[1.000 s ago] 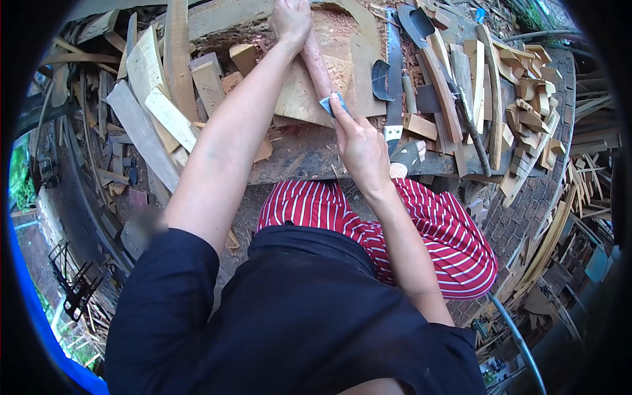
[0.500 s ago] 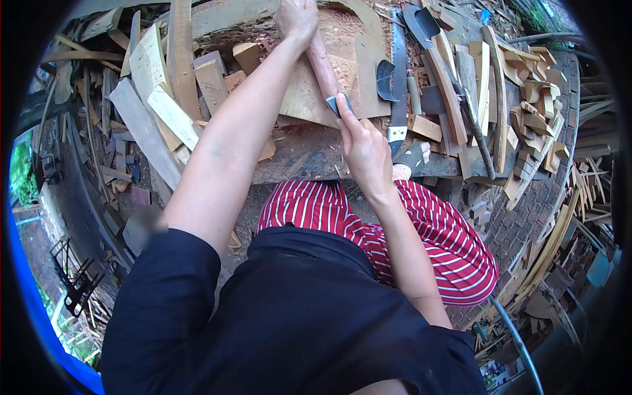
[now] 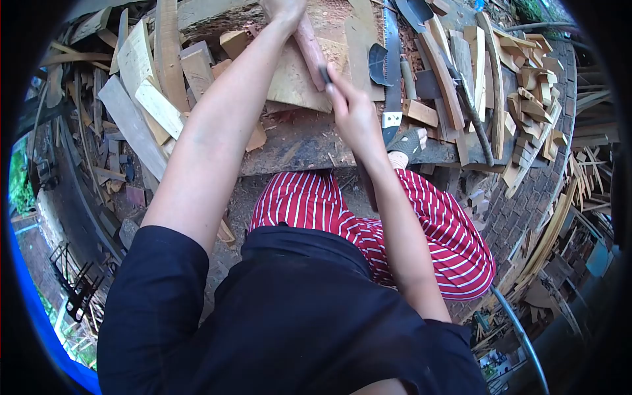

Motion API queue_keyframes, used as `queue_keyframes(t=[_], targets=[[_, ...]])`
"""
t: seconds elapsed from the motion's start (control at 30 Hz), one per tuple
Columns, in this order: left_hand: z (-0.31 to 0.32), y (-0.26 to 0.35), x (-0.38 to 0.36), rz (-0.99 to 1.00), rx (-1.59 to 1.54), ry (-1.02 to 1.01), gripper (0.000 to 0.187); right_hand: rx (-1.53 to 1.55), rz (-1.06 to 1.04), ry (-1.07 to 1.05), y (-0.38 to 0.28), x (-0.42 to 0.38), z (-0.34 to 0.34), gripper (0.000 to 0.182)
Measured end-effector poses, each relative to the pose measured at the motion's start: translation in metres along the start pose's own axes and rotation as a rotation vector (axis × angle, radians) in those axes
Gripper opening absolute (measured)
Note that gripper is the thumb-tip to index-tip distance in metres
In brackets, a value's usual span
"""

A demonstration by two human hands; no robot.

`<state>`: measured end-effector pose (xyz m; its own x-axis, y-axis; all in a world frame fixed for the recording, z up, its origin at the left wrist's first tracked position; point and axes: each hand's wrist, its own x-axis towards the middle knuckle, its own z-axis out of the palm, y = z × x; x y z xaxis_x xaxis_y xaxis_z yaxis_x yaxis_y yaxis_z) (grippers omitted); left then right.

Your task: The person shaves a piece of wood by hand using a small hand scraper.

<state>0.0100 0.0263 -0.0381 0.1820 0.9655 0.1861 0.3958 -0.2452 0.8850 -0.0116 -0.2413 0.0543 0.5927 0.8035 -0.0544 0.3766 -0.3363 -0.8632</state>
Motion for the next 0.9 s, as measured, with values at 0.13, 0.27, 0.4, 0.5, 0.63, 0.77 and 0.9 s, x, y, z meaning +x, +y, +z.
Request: queue_keyframes(t=[0.13, 0.27, 0.4, 0.5, 0.63, 0.77, 0.9], targets=[[-0.008, 0.009, 0.000, -0.055, 0.026, -0.019, 0.028, -0.252, -0.025, -0.003, -0.004, 0.013, 0.003, 0.041], [-0.001, 0.001, 0.000, 0.098, 0.060, 0.035, 0.028, -0.423, -0.027, -0.025, -0.004, -0.034, -0.011, 0.042], [-0.001, 0.012, 0.000, 0.062, -0.024, 0.032, 0.027, -0.426, -0.013, -0.002, -0.003, -0.029, -0.008, 0.043], [0.003, 0.008, 0.002, -0.086, 0.080, -0.130, 0.027, -0.294, -0.015, 0.038, 0.002, -0.030, -0.007, 0.044], [0.011, 0.007, 0.005, 0.015, 0.185, -0.005, 0.022, -0.261, -0.014, 0.005, -0.004, -0.030, -0.007, 0.042], [0.012, 0.009, 0.003, 0.016, 0.203, -0.025, 0.020, -0.381, -0.067, 0.050, -0.009, 0.000, 0.002, 0.041], [0.008, 0.024, 0.002, -0.032, 0.179, -0.041, 0.019, -0.450, -0.088, 0.038, -0.012, -0.007, 0.001, 0.043]])
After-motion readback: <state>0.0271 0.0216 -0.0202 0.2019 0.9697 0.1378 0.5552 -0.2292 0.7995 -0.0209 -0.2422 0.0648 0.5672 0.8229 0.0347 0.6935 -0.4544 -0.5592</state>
